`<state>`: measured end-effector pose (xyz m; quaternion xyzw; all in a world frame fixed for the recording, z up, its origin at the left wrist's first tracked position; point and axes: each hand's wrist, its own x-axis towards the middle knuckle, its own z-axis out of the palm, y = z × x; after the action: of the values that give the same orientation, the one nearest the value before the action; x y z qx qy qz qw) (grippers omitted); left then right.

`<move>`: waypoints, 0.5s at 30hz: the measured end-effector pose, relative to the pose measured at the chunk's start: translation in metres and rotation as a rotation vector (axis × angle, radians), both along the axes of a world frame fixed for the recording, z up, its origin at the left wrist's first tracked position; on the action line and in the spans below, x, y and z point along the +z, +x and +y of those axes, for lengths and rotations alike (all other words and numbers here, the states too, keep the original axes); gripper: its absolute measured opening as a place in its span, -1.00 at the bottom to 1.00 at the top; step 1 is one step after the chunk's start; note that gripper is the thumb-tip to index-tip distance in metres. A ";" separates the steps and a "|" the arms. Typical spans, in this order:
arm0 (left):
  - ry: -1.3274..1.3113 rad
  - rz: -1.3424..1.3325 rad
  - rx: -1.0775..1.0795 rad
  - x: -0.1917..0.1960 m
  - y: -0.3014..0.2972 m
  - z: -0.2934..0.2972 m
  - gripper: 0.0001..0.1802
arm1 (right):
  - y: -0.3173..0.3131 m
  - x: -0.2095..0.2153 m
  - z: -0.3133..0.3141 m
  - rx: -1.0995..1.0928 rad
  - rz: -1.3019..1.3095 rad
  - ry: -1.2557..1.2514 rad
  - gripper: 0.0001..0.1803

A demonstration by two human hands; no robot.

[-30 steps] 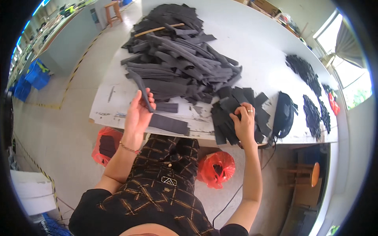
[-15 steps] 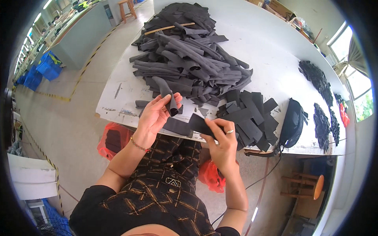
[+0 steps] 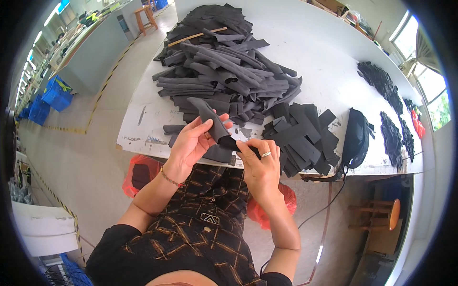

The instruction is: Sorting and stacking black fabric components on a workshop table.

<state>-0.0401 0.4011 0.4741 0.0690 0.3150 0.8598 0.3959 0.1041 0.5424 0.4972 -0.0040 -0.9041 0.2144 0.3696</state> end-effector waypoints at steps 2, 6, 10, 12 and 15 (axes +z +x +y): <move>0.009 -0.006 -0.021 -0.001 0.002 -0.001 -0.69 | 0.000 -0.001 0.001 -0.013 0.011 0.033 -0.58; 0.024 -0.013 0.000 0.003 0.009 -0.002 -0.61 | -0.003 -0.007 0.001 -0.095 0.078 0.173 -0.58; 0.030 0.074 0.097 0.007 0.024 0.000 -0.55 | -0.014 -0.011 -0.012 -0.147 0.120 0.239 -0.53; 0.014 0.118 0.127 0.009 0.032 0.001 -0.52 | -0.018 -0.010 -0.021 -0.155 0.098 0.228 -0.45; 0.027 0.189 0.177 0.012 0.034 -0.003 -0.45 | -0.021 -0.012 -0.030 -0.084 0.077 -0.013 -0.42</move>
<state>-0.0060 0.3980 0.4861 0.1271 0.3442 0.8851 0.2863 0.0828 0.5125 0.4850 -0.0362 -0.8868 0.2048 0.4126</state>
